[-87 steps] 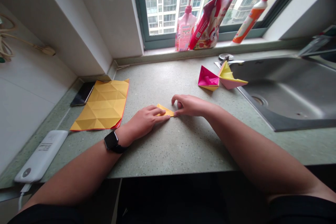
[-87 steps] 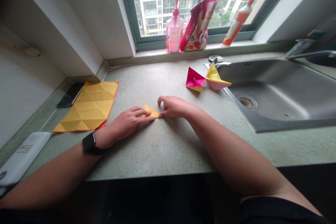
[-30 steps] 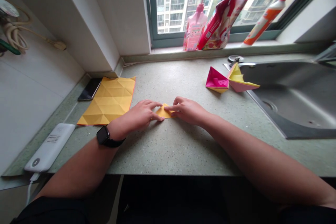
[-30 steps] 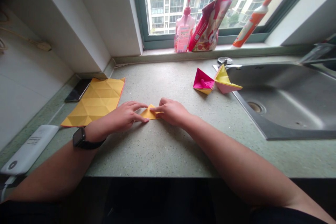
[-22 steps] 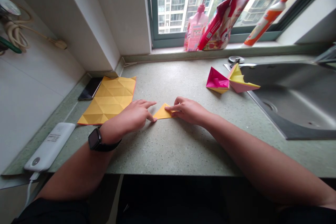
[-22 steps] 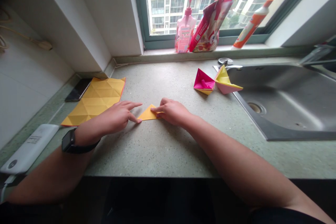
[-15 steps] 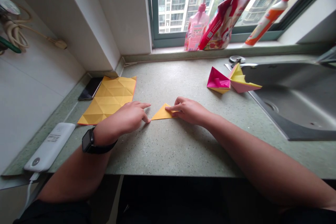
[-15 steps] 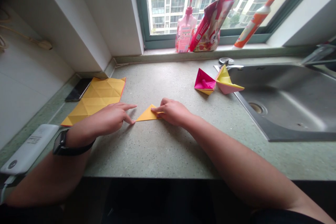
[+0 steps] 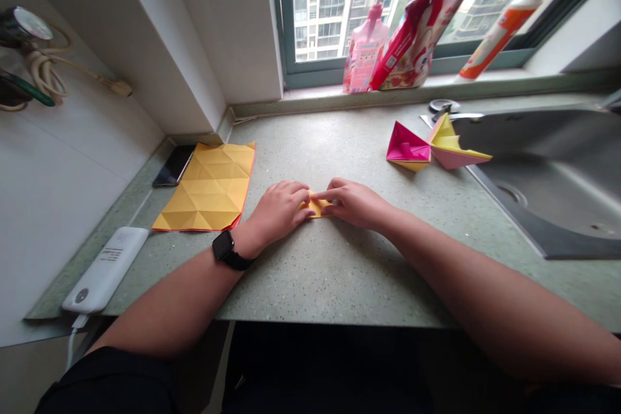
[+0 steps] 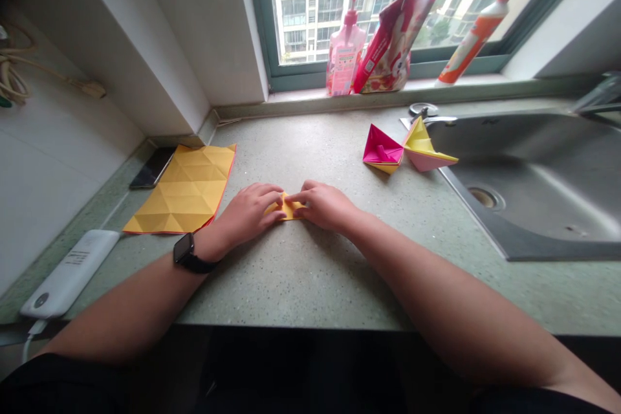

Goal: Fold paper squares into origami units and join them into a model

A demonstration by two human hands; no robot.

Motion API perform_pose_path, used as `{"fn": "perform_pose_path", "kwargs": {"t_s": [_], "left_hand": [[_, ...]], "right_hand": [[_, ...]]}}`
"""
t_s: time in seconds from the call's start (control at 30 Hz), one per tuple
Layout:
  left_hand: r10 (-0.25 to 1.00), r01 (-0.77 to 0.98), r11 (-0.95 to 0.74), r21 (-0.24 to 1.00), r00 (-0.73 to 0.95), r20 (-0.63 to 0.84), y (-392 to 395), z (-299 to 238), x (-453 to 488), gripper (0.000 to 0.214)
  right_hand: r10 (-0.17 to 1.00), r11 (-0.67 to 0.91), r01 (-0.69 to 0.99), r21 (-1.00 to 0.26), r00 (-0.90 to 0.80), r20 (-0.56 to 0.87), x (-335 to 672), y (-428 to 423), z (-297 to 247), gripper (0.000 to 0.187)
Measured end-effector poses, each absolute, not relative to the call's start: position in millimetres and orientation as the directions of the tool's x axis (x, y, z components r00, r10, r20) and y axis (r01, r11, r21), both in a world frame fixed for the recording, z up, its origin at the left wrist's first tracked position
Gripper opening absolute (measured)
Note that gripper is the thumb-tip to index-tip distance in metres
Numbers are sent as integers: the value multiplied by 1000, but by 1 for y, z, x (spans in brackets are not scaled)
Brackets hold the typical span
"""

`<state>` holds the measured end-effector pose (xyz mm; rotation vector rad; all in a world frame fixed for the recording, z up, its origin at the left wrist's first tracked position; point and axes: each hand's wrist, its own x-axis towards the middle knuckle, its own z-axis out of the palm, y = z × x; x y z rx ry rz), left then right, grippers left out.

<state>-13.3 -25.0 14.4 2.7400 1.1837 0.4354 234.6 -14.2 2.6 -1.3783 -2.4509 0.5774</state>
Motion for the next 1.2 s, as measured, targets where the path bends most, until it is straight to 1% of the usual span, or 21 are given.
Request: {"fn": "perform_pose_path", "kwargs": {"t_s": [0.1, 0.23, 0.33, 0.43, 0.5, 0.7, 0.83, 1.0, 1.1, 1.2], "left_hand": [[742, 699, -670, 249, 639, 203, -23, 11, -13, 28], [753, 692, -653, 308, 637, 165, -22, 11, -17, 26], [773, 715, -624, 315, 623, 117, -22, 12, -19, 29], [796, 750, -586, 307, 604, 45, -22, 13, -19, 35], [804, 765, -568, 304, 594, 6, -22, 12, -19, 37], [807, 774, -546, 320, 589, -50, -22, 15, -24, 36], [795, 792, -513, 331, 584, -164, -21, 28, -33, 38], [763, 812, -493, 314, 576, -293, -16, 40, -45, 51], [744, 798, -513, 316, 597, -299, -12, 40, -53, 56], [743, 771, -536, 343, 624, -242, -7, 35, -59, 53]], "right_hand": [[861, 465, 744, -480, -507, 49, 235, -14, 2, 39], [875, 453, 768, -452, -481, 59, 232, -15, 0, 41], [881, 451, 792, -412, -470, 60, 231, -16, -1, 41], [875, 459, 793, -400, -482, 47, 232, -15, 0, 42], [877, 450, 801, -394, -480, 26, 235, -15, 4, 46], [900, 383, 859, -341, -430, -72, 251, -12, 16, 63], [903, 344, 875, -342, -408, -136, 263, -7, 20, 73], [896, 320, 876, -362, -403, -184, 272, -1, 22, 80], [891, 328, 863, -385, -418, -177, 274, 1, 20, 80], [887, 351, 843, -408, -438, -143, 277, 3, 16, 78]]}}
